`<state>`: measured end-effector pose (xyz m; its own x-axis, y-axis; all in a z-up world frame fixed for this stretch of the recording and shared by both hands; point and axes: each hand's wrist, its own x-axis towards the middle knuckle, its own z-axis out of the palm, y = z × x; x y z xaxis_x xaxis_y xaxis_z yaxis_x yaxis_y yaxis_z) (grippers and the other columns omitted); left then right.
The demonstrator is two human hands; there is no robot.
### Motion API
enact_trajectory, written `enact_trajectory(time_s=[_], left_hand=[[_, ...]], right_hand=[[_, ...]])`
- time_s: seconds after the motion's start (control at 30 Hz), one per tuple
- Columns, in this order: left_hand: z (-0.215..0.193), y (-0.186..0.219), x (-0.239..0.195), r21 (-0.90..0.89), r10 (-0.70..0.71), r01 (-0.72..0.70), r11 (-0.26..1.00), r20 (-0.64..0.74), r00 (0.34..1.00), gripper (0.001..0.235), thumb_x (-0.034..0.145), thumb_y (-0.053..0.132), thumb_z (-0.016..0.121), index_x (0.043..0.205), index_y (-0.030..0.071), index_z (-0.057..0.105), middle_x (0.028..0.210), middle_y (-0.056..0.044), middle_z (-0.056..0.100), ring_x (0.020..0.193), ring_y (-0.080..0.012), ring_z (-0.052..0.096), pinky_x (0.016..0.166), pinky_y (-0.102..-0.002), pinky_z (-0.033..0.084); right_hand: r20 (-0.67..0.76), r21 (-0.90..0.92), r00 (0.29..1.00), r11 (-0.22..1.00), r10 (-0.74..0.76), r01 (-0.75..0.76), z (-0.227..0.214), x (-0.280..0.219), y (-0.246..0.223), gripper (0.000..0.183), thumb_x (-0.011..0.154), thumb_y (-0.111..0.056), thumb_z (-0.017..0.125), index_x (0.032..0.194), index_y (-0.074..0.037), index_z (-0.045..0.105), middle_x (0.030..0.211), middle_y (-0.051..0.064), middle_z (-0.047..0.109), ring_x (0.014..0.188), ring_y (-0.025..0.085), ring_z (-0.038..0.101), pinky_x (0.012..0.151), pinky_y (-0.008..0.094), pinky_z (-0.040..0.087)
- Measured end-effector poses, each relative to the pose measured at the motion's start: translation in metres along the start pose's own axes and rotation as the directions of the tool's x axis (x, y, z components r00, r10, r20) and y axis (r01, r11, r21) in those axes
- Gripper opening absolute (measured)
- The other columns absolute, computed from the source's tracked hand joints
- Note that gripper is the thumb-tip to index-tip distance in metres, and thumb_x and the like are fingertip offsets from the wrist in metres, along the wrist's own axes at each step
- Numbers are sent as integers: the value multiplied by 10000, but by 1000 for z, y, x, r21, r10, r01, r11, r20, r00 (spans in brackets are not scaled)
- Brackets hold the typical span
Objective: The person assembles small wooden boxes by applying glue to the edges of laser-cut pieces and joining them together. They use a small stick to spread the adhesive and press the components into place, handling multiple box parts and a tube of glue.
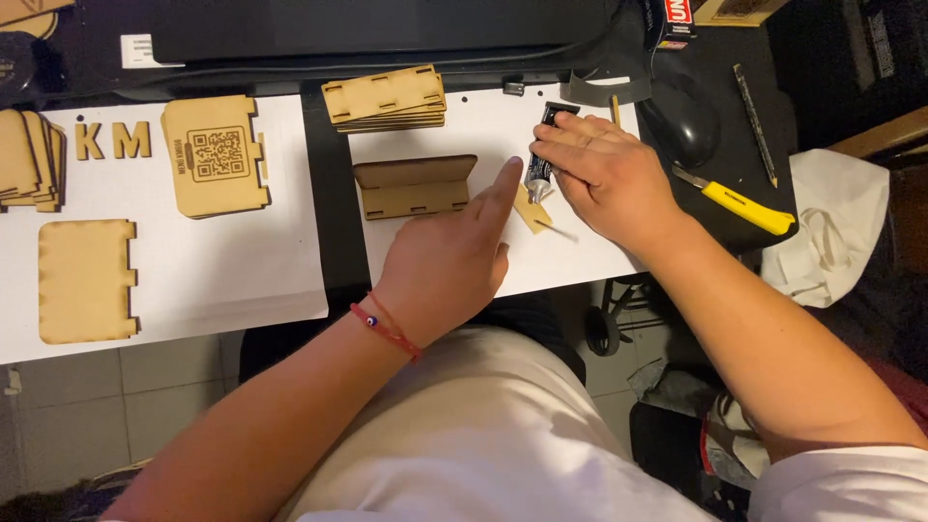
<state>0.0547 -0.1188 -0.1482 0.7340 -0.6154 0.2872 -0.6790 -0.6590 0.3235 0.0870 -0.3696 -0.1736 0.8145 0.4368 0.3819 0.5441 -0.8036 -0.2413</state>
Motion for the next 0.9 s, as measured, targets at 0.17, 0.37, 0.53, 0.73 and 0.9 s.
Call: enact_trajectory(time_s=[0.17,0.37,0.53,0.73,0.9], left_hand=[[6,0,2,11,4,-3,1000,-58,998,736,818,194,711,1482,71,416,1146,-147,709,564,-225,677,451,-352,531],[-5,6,5,-129,-18,9,992,-71,997,768,838,139,717,1510,70,351,1236,-189,688,575,-241,688,486,-343,534],[-3,7,7,-130,-12,1,992,-83,996,740,854,113,719,1500,80,358,1184,-187,709,572,-237,693,490,-337,532],[-6,7,7,-86,-14,5,996,-101,995,750,836,135,755,1480,51,380,1122,-210,725,573,-245,698,490,-349,542],[-5,7,6,-65,-1,-7,998,-123,992,773,828,140,759,1488,61,363,1122,-199,728,567,-244,692,488,-360,541]], right_hand=[[-20,-18,999,999,-30,29,0,2,-3,293,954,-83,645,1225,-156,732,1265,31,716,1222,239,634,1059,402,461],[-59,45,998,999,-19,22,-2,5,-6,276,960,-44,641,1213,-104,734,1224,85,727,1182,307,650,995,440,505],[-59,61,998,998,-18,22,-4,6,-7,279,952,-39,650,1212,-94,735,1222,95,724,1189,326,643,987,454,507],[-33,10,998,998,-56,56,-4,5,-5,291,951,-50,659,1222,-116,741,1238,69,726,1202,298,641,1006,433,500],[-18,0,998,998,-59,59,-8,8,-9,283,950,-46,668,1217,-101,742,1223,84,731,1186,314,648,989,445,514]])
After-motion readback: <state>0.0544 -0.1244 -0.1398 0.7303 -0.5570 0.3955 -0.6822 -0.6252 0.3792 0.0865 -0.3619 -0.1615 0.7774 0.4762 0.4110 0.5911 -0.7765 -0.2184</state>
